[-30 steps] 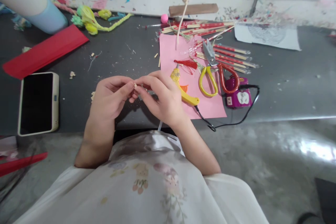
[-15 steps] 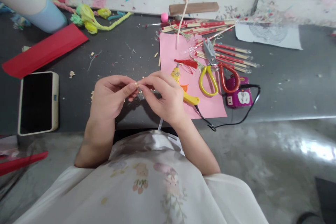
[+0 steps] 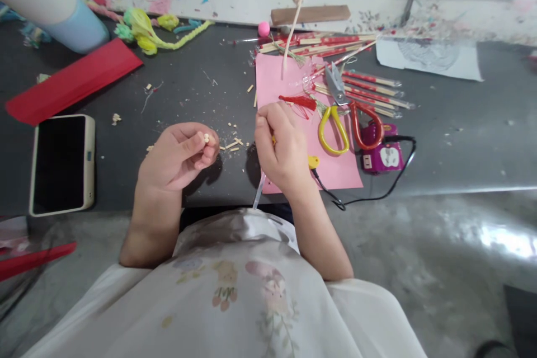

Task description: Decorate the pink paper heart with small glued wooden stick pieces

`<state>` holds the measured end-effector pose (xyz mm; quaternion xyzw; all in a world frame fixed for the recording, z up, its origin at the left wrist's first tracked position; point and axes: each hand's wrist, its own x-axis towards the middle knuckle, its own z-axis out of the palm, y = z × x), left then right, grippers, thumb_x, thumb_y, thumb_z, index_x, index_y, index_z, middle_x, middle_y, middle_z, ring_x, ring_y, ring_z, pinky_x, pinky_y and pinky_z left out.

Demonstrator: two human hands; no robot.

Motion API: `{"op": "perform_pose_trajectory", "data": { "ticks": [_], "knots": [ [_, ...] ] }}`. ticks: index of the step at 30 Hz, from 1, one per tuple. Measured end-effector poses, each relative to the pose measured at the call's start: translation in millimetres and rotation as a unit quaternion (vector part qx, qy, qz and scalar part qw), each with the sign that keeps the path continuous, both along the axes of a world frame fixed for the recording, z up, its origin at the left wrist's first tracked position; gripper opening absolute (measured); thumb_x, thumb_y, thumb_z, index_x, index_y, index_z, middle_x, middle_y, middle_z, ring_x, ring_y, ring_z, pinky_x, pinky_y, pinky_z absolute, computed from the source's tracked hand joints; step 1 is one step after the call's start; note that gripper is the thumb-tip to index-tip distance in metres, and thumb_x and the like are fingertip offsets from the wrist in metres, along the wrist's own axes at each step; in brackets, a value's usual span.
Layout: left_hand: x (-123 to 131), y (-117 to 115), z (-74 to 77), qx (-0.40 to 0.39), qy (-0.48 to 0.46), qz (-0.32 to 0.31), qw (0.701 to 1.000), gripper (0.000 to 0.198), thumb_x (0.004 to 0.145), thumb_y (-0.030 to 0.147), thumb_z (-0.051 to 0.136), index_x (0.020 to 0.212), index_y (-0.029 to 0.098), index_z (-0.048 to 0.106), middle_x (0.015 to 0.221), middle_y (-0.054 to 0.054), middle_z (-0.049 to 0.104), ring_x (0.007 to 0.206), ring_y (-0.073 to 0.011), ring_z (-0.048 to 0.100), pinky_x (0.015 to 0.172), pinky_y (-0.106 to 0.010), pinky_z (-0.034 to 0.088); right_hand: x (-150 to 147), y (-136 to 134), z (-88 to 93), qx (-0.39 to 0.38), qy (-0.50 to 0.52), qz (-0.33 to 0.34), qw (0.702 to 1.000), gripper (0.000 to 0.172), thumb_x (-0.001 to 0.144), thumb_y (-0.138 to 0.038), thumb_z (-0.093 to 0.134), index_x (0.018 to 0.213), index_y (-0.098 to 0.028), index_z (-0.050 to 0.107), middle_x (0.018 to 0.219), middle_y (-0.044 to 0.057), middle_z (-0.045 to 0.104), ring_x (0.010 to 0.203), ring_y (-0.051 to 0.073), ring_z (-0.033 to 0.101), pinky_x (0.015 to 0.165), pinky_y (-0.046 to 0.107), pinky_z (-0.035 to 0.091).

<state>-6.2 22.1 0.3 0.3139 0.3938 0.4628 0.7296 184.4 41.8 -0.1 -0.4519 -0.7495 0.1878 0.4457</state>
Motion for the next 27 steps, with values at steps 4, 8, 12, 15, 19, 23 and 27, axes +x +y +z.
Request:
{"op": "perform_pose_trajectory", "data": {
  "ticks": [4, 8, 12, 15, 19, 23, 27],
  "knots": [
    [-2, 0, -0.7, -0.020, -0.011, -0.017, 1.000, 0.031, 0.064, 0.042, 0.086, 0.067, 0.016, 0.069, 0.056, 0.002, 0.061, 0.049, -0.0043, 0.054, 0.042, -0.013, 0.041, -1, -6, 5.5, -0.029, -0.016, 0.051, 0.998, 0.021, 0.095, -0.026, 0.053, 0.074, -0.022, 0.051, 0.070, -0.001, 0.051, 0.067, 0.013, 0.050, 0.063, 0.030, 0.043],
    [-3, 0, -2.0, -0.025, -0.013, -0.022, 0.999, 0.031, 0.065, 0.043, 0.085, 0.069, 0.016, 0.069, 0.056, 0.003, 0.060, 0.049, -0.0038, 0.052, 0.043, -0.012, 0.040, -5, -11, 9.6, -0.040, 0.020, 0.068, 0.997, 0.013, 0.088, -0.021, 0.062, 0.101, -0.022, 0.061, 0.080, -0.001, 0.057, 0.067, 0.012, 0.052, 0.062, 0.029, 0.045],
    [-3, 1, -4.5, -0.017, 0.009, -0.023, 1.000, 0.035, 0.063, 0.047, 0.085, 0.070, 0.017, 0.068, 0.055, 0.003, 0.059, 0.046, -0.0039, 0.049, 0.041, -0.015, 0.038, -10, -11, 13.1, -0.013, 0.027, 0.091, 0.995, 0.018, 0.086, -0.019, 0.064, 0.104, -0.021, 0.065, 0.081, 0.000, 0.060, 0.071, 0.012, 0.055, 0.062, 0.029, 0.048],
    [-3, 2, -6.2, 0.002, 0.034, -0.021, 0.999, 0.037, 0.064, 0.050, 0.085, 0.072, 0.018, 0.069, 0.054, 0.002, 0.059, 0.045, -0.0059, 0.050, 0.040, -0.018, 0.039, -15, -10, 15.8, -0.008, 0.026, 0.101, 0.994, 0.022, 0.082, -0.017, 0.069, 0.104, -0.021, 0.067, 0.082, 0.001, 0.062, 0.071, 0.013, 0.055, 0.062, 0.030, 0.051],
    [-1, 2, -6.6, 0.027, 0.079, -0.009, 0.996, 0.039, 0.064, 0.052, 0.084, 0.073, 0.018, 0.069, 0.055, 0.001, 0.060, 0.045, -0.0079, 0.052, 0.041, -0.021, 0.040, -17, -10, 16.9, -0.019, 0.018, 0.109, 0.994, 0.022, 0.082, -0.015, 0.068, 0.101, -0.026, 0.067, 0.083, 0.002, 0.063, 0.070, 0.015, 0.056, 0.062, 0.033, 0.053],
    [2, 1, -5.0, 0.035, 0.085, 0.008, 0.996, 0.038, 0.062, 0.050, 0.086, 0.072, 0.017, 0.071, 0.057, 0.001, 0.063, 0.046, -0.0065, 0.052, 0.042, -0.020, 0.040, -18, -10, 14.0, -0.016, 0.034, 0.113, 0.993, 0.017, 0.084, -0.014, 0.067, 0.097, -0.024, 0.068, 0.087, 0.002, 0.063, 0.071, 0.013, 0.057, 0.061, 0.031, 0.052],
    [5, 0, -4.8, 0.058, 0.105, 0.048, 0.992, 0.034, 0.064, 0.047, 0.086, 0.071, 0.016, 0.073, 0.058, 0.000, 0.064, 0.048, -0.0060, 0.053, 0.043, -0.019, 0.041, -18, -9, 10.4, -0.015, 0.040, 0.107, 0.993, 0.010, 0.085, -0.015, 0.065, 0.093, -0.020, 0.067, 0.084, 0.000, 0.063, 0.070, 0.011, 0.055, 0.060, 0.027, 0.050]
  ]
}}
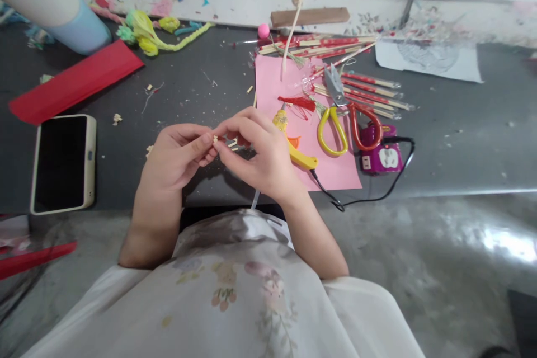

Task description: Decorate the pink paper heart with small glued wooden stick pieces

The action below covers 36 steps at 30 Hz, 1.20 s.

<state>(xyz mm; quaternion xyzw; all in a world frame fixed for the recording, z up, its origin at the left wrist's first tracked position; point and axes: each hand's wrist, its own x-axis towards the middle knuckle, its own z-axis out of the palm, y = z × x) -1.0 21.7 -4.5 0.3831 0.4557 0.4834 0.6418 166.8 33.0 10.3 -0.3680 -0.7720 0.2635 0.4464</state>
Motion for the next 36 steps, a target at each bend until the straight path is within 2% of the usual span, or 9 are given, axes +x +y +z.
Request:
{"op": "perform_pose_trajectory", "data": {
  "ticks": [3, 11, 18, 28, 31, 36],
  "knots": [
    [2, -1, -1.6, 0.011, 0.020, 0.022, 0.999, 0.033, 0.064, 0.047, 0.086, 0.075, 0.017, 0.075, 0.059, 0.000, 0.066, 0.049, -0.0069, 0.054, 0.044, -0.019, 0.041, 1, 0, -2.6, 0.007, -0.014, -0.018, 1.000, 0.008, 0.086, -0.019, 0.065, 0.094, -0.021, 0.067, 0.083, 0.000, 0.062, 0.068, 0.010, 0.055, 0.059, 0.026, 0.049],
    [2, -1, -5.3, 0.006, 0.036, 0.016, 0.999, 0.032, 0.063, 0.045, 0.086, 0.074, 0.018, 0.075, 0.059, -0.001, 0.065, 0.049, -0.0078, 0.054, 0.044, -0.020, 0.040, 4, -1, -9.7, 0.024, -0.026, -0.032, 0.999, 0.010, 0.086, -0.020, 0.065, 0.095, -0.021, 0.067, 0.085, 0.001, 0.064, 0.069, 0.010, 0.056, 0.059, 0.025, 0.049],
    [4, 0, -4.7, -0.006, 0.046, -0.026, 0.999, 0.034, 0.062, 0.046, 0.087, 0.072, 0.017, 0.073, 0.058, 0.000, 0.064, 0.049, -0.0071, 0.050, 0.045, -0.020, 0.040, 11, -5, -14.9, 0.026, -0.038, -0.022, 0.999, 0.010, 0.085, -0.017, 0.066, 0.095, -0.020, 0.067, 0.087, 0.002, 0.065, 0.069, 0.010, 0.057, 0.058, 0.024, 0.049],
    [4, -1, -7.9, 0.019, 0.090, -0.060, 0.994, 0.030, 0.068, 0.045, 0.083, 0.074, 0.016, 0.074, 0.058, 0.001, 0.063, 0.049, -0.0071, 0.051, 0.046, -0.019, 0.039, 16, -12, -20.5, 0.020, -0.048, -0.037, 0.998, 0.010, 0.085, -0.015, 0.065, 0.094, -0.019, 0.068, 0.086, 0.002, 0.064, 0.072, 0.012, 0.060, 0.064, 0.026, 0.052],
    [4, -1, -2.4, 0.033, 0.119, -0.074, 0.990, 0.030, 0.070, 0.045, 0.081, 0.074, 0.016, 0.074, 0.056, 0.000, 0.062, 0.050, -0.0084, 0.052, 0.046, -0.019, 0.040, 18, -16, -19.4, 0.013, -0.030, -0.047, 0.998, 0.010, 0.085, -0.016, 0.066, 0.093, -0.020, 0.069, 0.084, 0.001, 0.064, 0.070, 0.011, 0.059, 0.063, 0.026, 0.052],
    [3, -8, 16.4, 0.067, 0.168, -0.095, 0.979, 0.023, 0.069, 0.040, 0.081, 0.077, 0.018, 0.077, 0.064, -0.002, 0.069, 0.055, -0.0105, 0.058, 0.052, -0.021, 0.045, 21, -24, -18.7, -0.027, 0.042, -0.047, 0.998, 0.008, 0.084, -0.021, 0.071, 0.091, -0.023, 0.073, 0.081, 0.001, 0.066, 0.071, 0.013, 0.061, 0.060, 0.028, 0.052]
  ]
}}
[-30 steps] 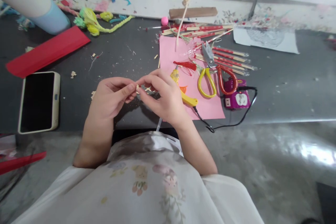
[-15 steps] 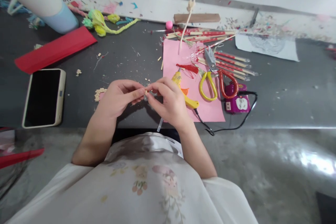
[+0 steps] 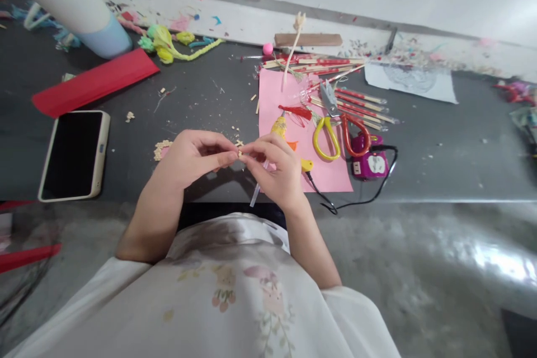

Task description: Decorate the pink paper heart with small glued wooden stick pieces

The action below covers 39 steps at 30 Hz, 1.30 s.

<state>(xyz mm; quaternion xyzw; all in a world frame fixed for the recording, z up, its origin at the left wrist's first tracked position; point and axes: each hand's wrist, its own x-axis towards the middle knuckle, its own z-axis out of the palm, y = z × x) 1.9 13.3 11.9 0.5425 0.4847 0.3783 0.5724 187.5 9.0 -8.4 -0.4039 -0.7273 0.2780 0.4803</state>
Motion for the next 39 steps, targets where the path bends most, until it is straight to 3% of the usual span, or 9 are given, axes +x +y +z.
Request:
{"op": "perform_pose_trajectory", "data": {
  "ticks": [4, 11, 16, 24, 31, 36, 39],
  "knots": [
    [-2, -10, 3.9, 0.015, 0.037, 0.011, 0.999, 0.023, 0.070, 0.039, 0.080, 0.079, 0.018, 0.078, 0.067, -0.002, 0.072, 0.055, -0.0112, 0.059, 0.052, -0.022, 0.046, -1, -5, -3.2, -0.008, 0.021, 0.010, 1.000, 0.008, 0.081, -0.021, 0.074, 0.089, -0.025, 0.075, 0.079, 0.001, 0.068, 0.072, 0.014, 0.062, 0.062, 0.029, 0.052],
    [0, -31, -17.3, 0.001, -0.005, 0.075, 0.997, 0.024, 0.071, 0.041, 0.080, 0.079, 0.018, 0.076, 0.068, -0.002, 0.071, 0.055, -0.0107, 0.059, 0.053, -0.022, 0.048, -7, -10, -9.0, -0.011, 0.010, 0.019, 1.000, 0.011, 0.080, -0.019, 0.075, 0.089, -0.025, 0.076, 0.079, 0.000, 0.070, 0.071, 0.012, 0.062, 0.062, 0.027, 0.052],
    [-1, -34, -25.3, -0.017, -0.024, 0.105, 0.994, 0.026, 0.068, 0.041, 0.081, 0.077, 0.017, 0.075, 0.068, -0.002, 0.070, 0.053, -0.0094, 0.057, 0.050, -0.021, 0.047, -12, -10, -12.1, 0.001, -0.027, 0.023, 0.999, 0.011, 0.084, -0.019, 0.070, 0.093, -0.023, 0.076, 0.081, 0.001, 0.069, 0.072, 0.012, 0.064, 0.062, 0.026, 0.053],
    [-7, -26, -39.0, -0.088, -0.092, 0.082, 0.988, 0.029, 0.069, 0.042, 0.081, 0.076, 0.015, 0.074, 0.057, 0.001, 0.064, 0.047, -0.0064, 0.052, 0.045, -0.018, 0.044, -16, -8, -15.3, 0.037, -0.072, 0.029, 0.996, 0.015, 0.087, -0.016, 0.066, 0.097, -0.022, 0.075, 0.084, 0.003, 0.068, 0.077, 0.013, 0.065, 0.068, 0.027, 0.056],
    [-10, -24, -48.1, -0.103, -0.157, 0.078, 0.979, 0.026, 0.068, 0.040, 0.082, 0.076, 0.016, 0.075, 0.058, 0.001, 0.065, 0.048, -0.0055, 0.053, 0.044, -0.016, 0.042, -20, -7, -12.9, 0.050, -0.069, 0.037, 0.996, 0.016, 0.087, -0.015, 0.065, 0.098, -0.023, 0.075, 0.083, 0.003, 0.066, 0.074, 0.013, 0.064, 0.065, 0.026, 0.054],
    [-10, -24, -49.7, -0.117, -0.181, 0.099, 0.972, 0.025, 0.066, 0.038, 0.085, 0.075, 0.016, 0.076, 0.056, 0.001, 0.064, 0.046, -0.0046, 0.053, 0.042, -0.014, 0.040, 0, -2, 1.9, 0.013, -0.131, -0.007, 0.991, 0.020, 0.090, -0.020, 0.063, 0.107, -0.022, 0.072, 0.087, 0.004, 0.069, 0.075, 0.014, 0.064, 0.068, 0.029, 0.053],
    [-9, -25, -50.5, -0.120, -0.185, 0.106, 0.970, 0.027, 0.065, 0.039, 0.086, 0.074, 0.016, 0.076, 0.056, 0.000, 0.064, 0.046, -0.0048, 0.053, 0.040, -0.014, 0.040, 28, 1, 12.4, -0.023, -0.246, -0.061, 0.967, 0.026, 0.087, -0.028, 0.067, 0.111, -0.018, 0.069, 0.090, 0.006, 0.068, 0.080, 0.019, 0.064, 0.073, 0.034, 0.053]
  ]
}}
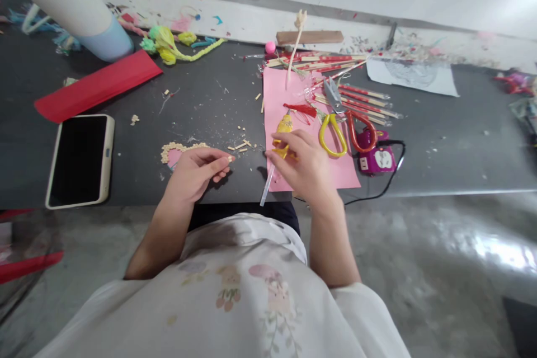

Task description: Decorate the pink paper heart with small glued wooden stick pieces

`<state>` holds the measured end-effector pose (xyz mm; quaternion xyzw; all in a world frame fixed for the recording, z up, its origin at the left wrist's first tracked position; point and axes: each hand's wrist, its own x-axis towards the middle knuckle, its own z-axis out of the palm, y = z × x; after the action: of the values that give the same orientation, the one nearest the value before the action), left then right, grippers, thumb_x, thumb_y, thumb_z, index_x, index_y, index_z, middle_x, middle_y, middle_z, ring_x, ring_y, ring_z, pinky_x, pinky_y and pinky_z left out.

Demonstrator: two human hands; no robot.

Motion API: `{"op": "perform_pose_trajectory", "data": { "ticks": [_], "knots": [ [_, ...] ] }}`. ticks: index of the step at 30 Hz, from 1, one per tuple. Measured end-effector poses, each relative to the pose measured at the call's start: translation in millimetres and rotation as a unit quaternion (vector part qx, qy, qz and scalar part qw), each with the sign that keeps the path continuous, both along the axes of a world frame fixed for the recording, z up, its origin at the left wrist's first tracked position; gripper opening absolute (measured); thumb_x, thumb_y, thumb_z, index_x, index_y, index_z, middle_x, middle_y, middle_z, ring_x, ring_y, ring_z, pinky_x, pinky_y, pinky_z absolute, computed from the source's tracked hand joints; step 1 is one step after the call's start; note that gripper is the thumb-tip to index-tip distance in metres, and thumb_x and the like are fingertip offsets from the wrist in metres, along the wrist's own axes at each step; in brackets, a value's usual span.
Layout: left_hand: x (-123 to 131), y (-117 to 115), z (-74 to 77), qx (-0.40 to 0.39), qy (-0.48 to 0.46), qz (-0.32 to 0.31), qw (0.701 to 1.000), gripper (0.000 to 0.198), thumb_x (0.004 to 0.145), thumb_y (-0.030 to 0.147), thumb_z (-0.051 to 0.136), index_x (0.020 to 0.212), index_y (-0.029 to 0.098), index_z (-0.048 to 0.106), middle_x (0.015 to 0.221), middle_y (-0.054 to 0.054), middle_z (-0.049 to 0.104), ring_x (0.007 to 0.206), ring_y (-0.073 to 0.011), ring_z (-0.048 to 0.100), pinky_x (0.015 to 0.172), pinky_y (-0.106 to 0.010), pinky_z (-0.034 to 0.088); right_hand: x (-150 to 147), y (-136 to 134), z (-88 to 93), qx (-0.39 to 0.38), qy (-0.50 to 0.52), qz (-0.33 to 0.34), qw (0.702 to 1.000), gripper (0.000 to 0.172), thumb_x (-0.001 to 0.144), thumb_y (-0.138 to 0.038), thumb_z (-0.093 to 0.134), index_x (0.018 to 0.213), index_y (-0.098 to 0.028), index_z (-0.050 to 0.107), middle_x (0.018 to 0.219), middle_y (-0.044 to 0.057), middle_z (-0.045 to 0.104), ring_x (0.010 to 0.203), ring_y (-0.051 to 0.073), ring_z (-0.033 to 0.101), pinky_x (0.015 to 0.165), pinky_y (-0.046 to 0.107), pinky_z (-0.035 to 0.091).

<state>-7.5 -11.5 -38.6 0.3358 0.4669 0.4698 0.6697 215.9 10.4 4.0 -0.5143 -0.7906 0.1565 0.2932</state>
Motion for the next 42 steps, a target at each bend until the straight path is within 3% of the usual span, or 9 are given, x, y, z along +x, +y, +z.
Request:
{"op": "perform_pose_trajectory", "data": {
  "ticks": [8, 14, 19, 23, 27, 30, 33, 37, 42],
  "knots": [
    [-1, -1, -2.4, 0.014, -0.017, 0.006, 1.000, 0.024, 0.065, 0.038, 0.086, 0.074, 0.018, 0.076, 0.056, 0.000, 0.065, 0.045, -0.0040, 0.054, 0.040, -0.013, 0.041, 39, 3, -4.0, -0.060, -0.235, -0.073, 0.967, 0.054, 0.083, -0.050, 0.068, 0.126, -0.017, 0.063, 0.108, 0.016, 0.062, 0.106, 0.035, 0.060, 0.093, 0.048, 0.049],
    [-1, -1, -3.1, 0.012, -0.017, 0.005, 1.000, 0.028, 0.064, 0.040, 0.087, 0.075, 0.017, 0.076, 0.057, 0.000, 0.065, 0.046, -0.0048, 0.054, 0.041, -0.014, 0.041, 35, 12, -7.6, -0.119, -0.262, -0.045, 0.957, 0.046, 0.087, -0.043, 0.063, 0.124, -0.017, 0.061, 0.102, 0.014, 0.067, 0.098, 0.032, 0.063, 0.083, 0.043, 0.050],
    [-1, -1, -1.9, 0.008, -0.016, 0.009, 1.000, 0.027, 0.064, 0.039, 0.086, 0.075, 0.017, 0.076, 0.057, 0.000, 0.065, 0.046, -0.0049, 0.054, 0.041, -0.014, 0.041, 41, 16, -4.9, -0.108, -0.270, -0.015, 0.957, 0.040, 0.089, -0.039, 0.058, 0.123, -0.016, 0.060, 0.105, 0.014, 0.066, 0.100, 0.032, 0.062, 0.081, 0.042, 0.050],
    [-1, -1, -0.1, 0.004, -0.015, 0.015, 1.000, 0.027, 0.064, 0.038, 0.086, 0.075, 0.016, 0.075, 0.057, 0.001, 0.065, 0.046, -0.0049, 0.054, 0.041, -0.014, 0.041, 52, 11, -2.7, -0.119, -0.181, -0.005, 0.976, 0.040, 0.091, -0.038, 0.055, 0.125, -0.017, 0.056, 0.112, 0.014, 0.065, 0.103, 0.029, 0.061, 0.084, 0.041, 0.049],
    [-1, -1, 4.5, -0.008, -0.029, 0.027, 0.999, 0.027, 0.062, 0.037, 0.087, 0.074, 0.016, 0.075, 0.056, 0.001, 0.065, 0.046, -0.0045, 0.054, 0.041, -0.014, 0.040, 59, -2, -4.1, -0.196, 0.022, 0.007, 0.980, 0.038, 0.090, -0.044, 0.056, 0.122, -0.023, 0.056, 0.098, 0.007, 0.063, 0.083, 0.020, 0.058, 0.075, 0.036, 0.049],
    [-1, 0, 7.7, -0.017, -0.044, 0.031, 0.998, 0.029, 0.059, 0.038, 0.089, 0.073, 0.016, 0.075, 0.056, 0.001, 0.064, 0.046, -0.0045, 0.053, 0.040, -0.014, 0.040, 58, -12, -6.3, -0.266, 0.213, -0.020, 0.940, 0.034, 0.089, -0.053, 0.057, 0.106, -0.024, 0.061, 0.086, 0.004, 0.057, 0.075, 0.018, 0.054, 0.067, 0.033, 0.046],
    [-1, 1, 8.8, -0.024, -0.055, 0.037, 0.997, 0.030, 0.058, 0.037, 0.090, 0.073, 0.016, 0.075, 0.055, 0.001, 0.064, 0.045, -0.0045, 0.053, 0.040, -0.014, 0.039, 50, -20, -5.1, -0.285, 0.346, -0.039, 0.893, 0.039, 0.081, -0.052, 0.069, 0.108, -0.025, 0.063, 0.087, 0.004, 0.055, 0.073, 0.017, 0.051, 0.062, 0.034, 0.041],
    [-2, 1, 8.4, -0.029, -0.056, 0.050, 0.997, 0.031, 0.058, 0.038, 0.090, 0.073, 0.016, 0.074, 0.055, 0.001, 0.063, 0.045, -0.0046, 0.054, 0.040, -0.014, 0.040, 35, -28, -3.1, -0.284, 0.407, -0.046, 0.867, 0.034, 0.081, -0.035, 0.072, 0.113, -0.023, 0.067, 0.074, 0.001, 0.050, 0.064, 0.015, 0.044, 0.056, 0.034, 0.032],
    [-2, 1, 6.5, -0.015, -0.042, 0.079, 0.996, 0.033, 0.059, 0.039, 0.089, 0.075, 0.015, 0.074, 0.056, 0.001, 0.064, 0.046, -0.0046, 0.054, 0.041, -0.014, 0.041, 21, -38, -6.9, -0.304, 0.388, -0.055, 0.868, 0.026, 0.087, -0.036, 0.065, 0.107, -0.022, 0.071, 0.063, -0.001, 0.053, 0.058, 0.013, 0.046, 0.054, 0.031, 0.036]
  ]
}}
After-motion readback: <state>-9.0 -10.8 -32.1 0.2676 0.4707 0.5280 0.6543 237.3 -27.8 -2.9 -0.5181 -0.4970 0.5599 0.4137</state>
